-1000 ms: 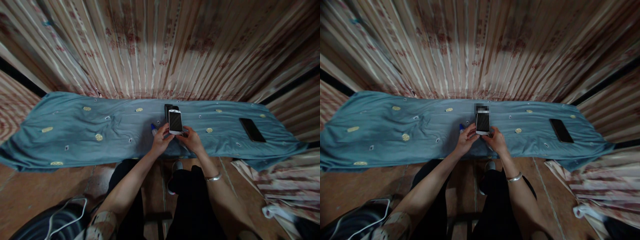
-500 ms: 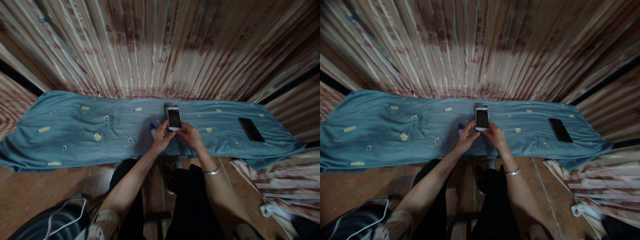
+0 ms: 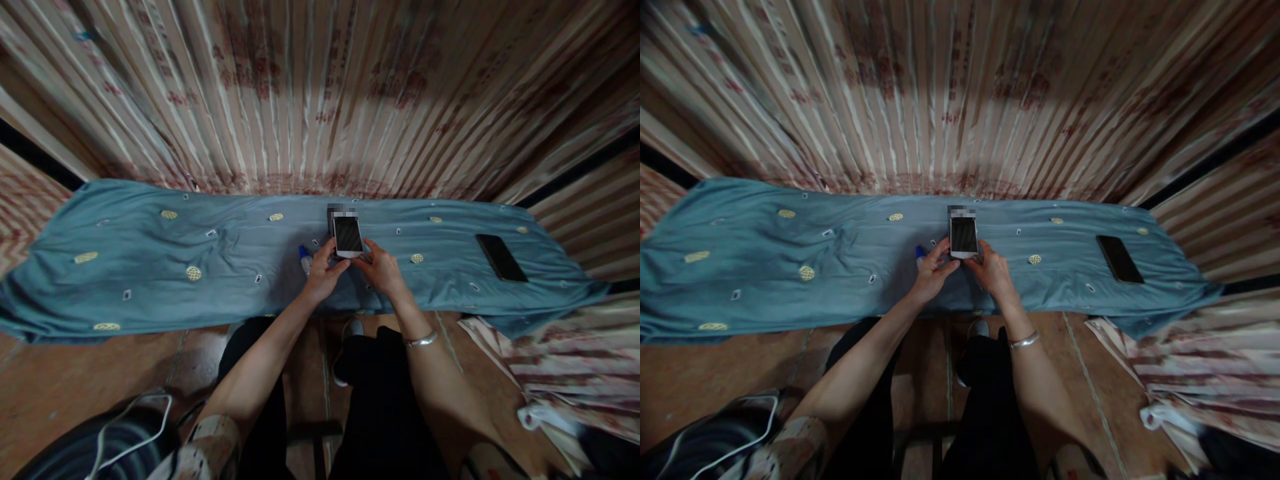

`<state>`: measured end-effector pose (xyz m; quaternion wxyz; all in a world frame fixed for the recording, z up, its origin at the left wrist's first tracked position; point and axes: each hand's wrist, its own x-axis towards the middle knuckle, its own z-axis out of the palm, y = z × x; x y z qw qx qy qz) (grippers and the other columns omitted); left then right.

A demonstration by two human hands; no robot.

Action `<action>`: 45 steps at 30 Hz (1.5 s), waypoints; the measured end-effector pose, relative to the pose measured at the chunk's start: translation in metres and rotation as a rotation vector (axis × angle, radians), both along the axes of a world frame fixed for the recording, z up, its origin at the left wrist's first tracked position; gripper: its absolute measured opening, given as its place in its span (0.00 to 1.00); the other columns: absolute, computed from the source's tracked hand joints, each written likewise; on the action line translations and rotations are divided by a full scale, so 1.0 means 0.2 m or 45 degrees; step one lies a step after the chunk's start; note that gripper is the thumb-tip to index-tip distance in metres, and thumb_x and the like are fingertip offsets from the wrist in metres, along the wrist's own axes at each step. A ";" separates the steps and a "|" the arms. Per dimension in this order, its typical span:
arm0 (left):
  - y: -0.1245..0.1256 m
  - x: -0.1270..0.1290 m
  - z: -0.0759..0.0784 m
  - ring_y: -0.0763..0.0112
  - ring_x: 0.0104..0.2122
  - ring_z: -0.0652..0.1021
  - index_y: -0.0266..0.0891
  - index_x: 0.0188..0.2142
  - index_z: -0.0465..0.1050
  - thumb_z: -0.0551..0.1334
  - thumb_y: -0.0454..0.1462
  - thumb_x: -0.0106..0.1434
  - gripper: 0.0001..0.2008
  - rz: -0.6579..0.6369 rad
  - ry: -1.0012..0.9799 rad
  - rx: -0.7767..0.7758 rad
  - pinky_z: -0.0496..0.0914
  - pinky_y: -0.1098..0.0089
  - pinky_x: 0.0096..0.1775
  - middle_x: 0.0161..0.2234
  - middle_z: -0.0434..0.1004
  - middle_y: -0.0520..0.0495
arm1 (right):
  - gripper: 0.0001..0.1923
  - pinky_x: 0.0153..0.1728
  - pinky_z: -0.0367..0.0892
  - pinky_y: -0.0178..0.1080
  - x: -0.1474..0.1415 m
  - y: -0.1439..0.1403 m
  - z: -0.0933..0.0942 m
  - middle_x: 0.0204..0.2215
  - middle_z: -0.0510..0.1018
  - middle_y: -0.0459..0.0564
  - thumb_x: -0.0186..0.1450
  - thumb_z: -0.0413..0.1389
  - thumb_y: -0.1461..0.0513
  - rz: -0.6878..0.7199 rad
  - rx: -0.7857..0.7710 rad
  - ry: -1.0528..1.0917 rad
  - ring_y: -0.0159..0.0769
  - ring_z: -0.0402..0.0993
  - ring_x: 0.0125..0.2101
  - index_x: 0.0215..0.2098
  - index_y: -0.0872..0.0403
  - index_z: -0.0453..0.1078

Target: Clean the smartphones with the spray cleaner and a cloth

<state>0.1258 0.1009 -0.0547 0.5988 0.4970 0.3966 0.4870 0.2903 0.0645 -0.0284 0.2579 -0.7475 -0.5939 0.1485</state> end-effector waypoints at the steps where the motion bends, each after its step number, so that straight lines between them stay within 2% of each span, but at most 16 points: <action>1: 0.00 0.00 -0.01 0.53 0.57 0.73 0.44 0.53 0.78 0.75 0.35 0.49 0.29 0.014 0.024 -0.002 0.65 0.54 0.59 0.56 0.78 0.42 | 0.33 0.39 0.70 0.41 0.00 0.00 0.00 0.37 0.86 0.54 0.64 0.62 0.53 -0.007 -0.003 -0.017 0.48 0.82 0.39 0.65 0.54 0.66; 6: -0.03 -0.07 0.00 0.53 0.58 0.73 0.46 0.53 0.77 0.74 0.35 0.51 0.28 0.042 0.094 0.026 0.66 0.54 0.58 0.59 0.74 0.42 | 0.29 0.39 0.71 0.42 0.02 -0.04 0.03 0.39 0.86 0.56 0.63 0.64 0.54 -0.046 -0.011 -0.139 0.51 0.82 0.41 0.60 0.53 0.72; 10: -0.04 -0.16 0.03 0.56 0.56 0.75 0.45 0.52 0.78 0.72 0.34 0.53 0.25 0.091 0.103 0.043 0.69 0.56 0.56 0.58 0.75 0.41 | 0.23 0.42 0.71 0.44 -0.03 -0.08 0.09 0.40 0.85 0.58 0.66 0.60 0.54 -0.074 0.130 -0.081 0.51 0.82 0.42 0.56 0.55 0.75; 14: -0.01 -0.25 0.06 0.57 0.54 0.76 0.43 0.50 0.79 0.72 0.33 0.53 0.24 0.195 0.025 -0.028 0.71 0.57 0.55 0.54 0.78 0.41 | 0.23 0.44 0.72 0.44 -0.18 -0.05 0.10 0.41 0.85 0.56 0.66 0.57 0.53 -0.002 0.284 0.218 0.48 0.81 0.41 0.56 0.54 0.75; 18: 0.04 -0.37 0.07 0.58 0.57 0.75 0.42 0.51 0.78 0.71 0.34 0.54 0.24 0.287 -0.105 -0.124 0.69 0.58 0.59 0.55 0.78 0.42 | 0.23 0.51 0.71 0.46 -0.37 0.04 0.05 0.45 0.84 0.54 0.65 0.57 0.56 0.148 0.278 0.505 0.45 0.80 0.44 0.56 0.53 0.74; 20: 0.06 -0.44 0.06 0.59 0.58 0.75 0.42 0.51 0.77 0.71 0.35 0.54 0.23 0.342 -0.142 -0.141 0.67 0.58 0.60 0.55 0.79 0.42 | 0.22 0.55 0.70 0.46 -0.47 0.09 0.01 0.45 0.84 0.52 0.66 0.54 0.61 0.214 0.245 0.589 0.43 0.80 0.48 0.58 0.52 0.72; 24: 0.07 -0.54 0.05 0.59 0.59 0.75 0.40 0.51 0.77 0.71 0.35 0.53 0.24 0.417 -0.185 -0.158 0.67 0.58 0.61 0.54 0.79 0.41 | 0.26 0.60 0.67 0.46 -0.66 0.16 -0.03 0.51 0.83 0.50 0.65 0.51 0.68 0.333 0.110 0.464 0.43 0.77 0.54 0.60 0.51 0.70; 29: 0.05 -0.63 0.05 0.56 0.61 0.73 0.39 0.52 0.77 0.72 0.34 0.51 0.27 0.477 -0.163 -0.243 0.66 0.58 0.62 0.57 0.78 0.38 | 0.28 0.60 0.68 0.44 -0.82 0.20 -0.04 0.58 0.77 0.58 0.68 0.49 0.69 0.439 -0.018 0.144 0.44 0.76 0.57 0.66 0.57 0.62; 32: 0.04 -0.67 0.04 0.56 0.61 0.74 0.40 0.54 0.76 0.72 0.34 0.51 0.29 0.463 -0.111 -0.273 0.66 0.58 0.63 0.59 0.77 0.39 | 0.29 0.61 0.66 0.46 -0.83 0.19 -0.03 0.61 0.73 0.65 0.68 0.49 0.70 0.502 0.052 -0.045 0.47 0.73 0.59 0.68 0.63 0.59; 35: 0.03 -0.69 0.03 0.56 0.61 0.75 0.41 0.55 0.76 0.73 0.35 0.50 0.31 0.441 -0.070 -0.268 0.65 0.57 0.63 0.60 0.76 0.40 | 0.28 0.63 0.65 0.51 -0.80 0.17 -0.02 0.60 0.74 0.65 0.69 0.49 0.69 0.521 0.170 -0.111 0.49 0.72 0.60 0.67 0.61 0.61; 38: 0.02 -0.70 0.03 0.55 0.61 0.74 0.40 0.55 0.76 0.74 0.36 0.49 0.31 0.439 -0.036 -0.258 0.65 0.56 0.63 0.60 0.75 0.39 | 0.26 0.62 0.65 0.53 -0.78 0.16 -0.01 0.58 0.76 0.62 0.70 0.48 0.66 0.503 0.261 -0.083 0.50 0.73 0.59 0.66 0.58 0.64; 42: 0.01 -0.72 0.03 0.52 0.62 0.73 0.38 0.54 0.76 0.74 0.37 0.49 0.30 0.449 -0.007 -0.251 0.66 0.56 0.63 0.61 0.75 0.36 | 0.25 0.62 0.65 0.53 -0.77 0.15 0.02 0.58 0.76 0.63 0.70 0.48 0.64 0.478 0.366 0.003 0.50 0.72 0.59 0.64 0.59 0.65; 45: -0.01 -0.74 0.03 0.53 0.60 0.75 0.38 0.54 0.77 0.74 0.37 0.50 0.30 0.457 0.015 -0.247 0.66 0.56 0.62 0.60 0.75 0.37 | 0.24 0.61 0.67 0.52 -0.73 0.15 0.05 0.58 0.77 0.61 0.70 0.49 0.63 0.420 0.469 0.118 0.48 0.74 0.57 0.63 0.57 0.66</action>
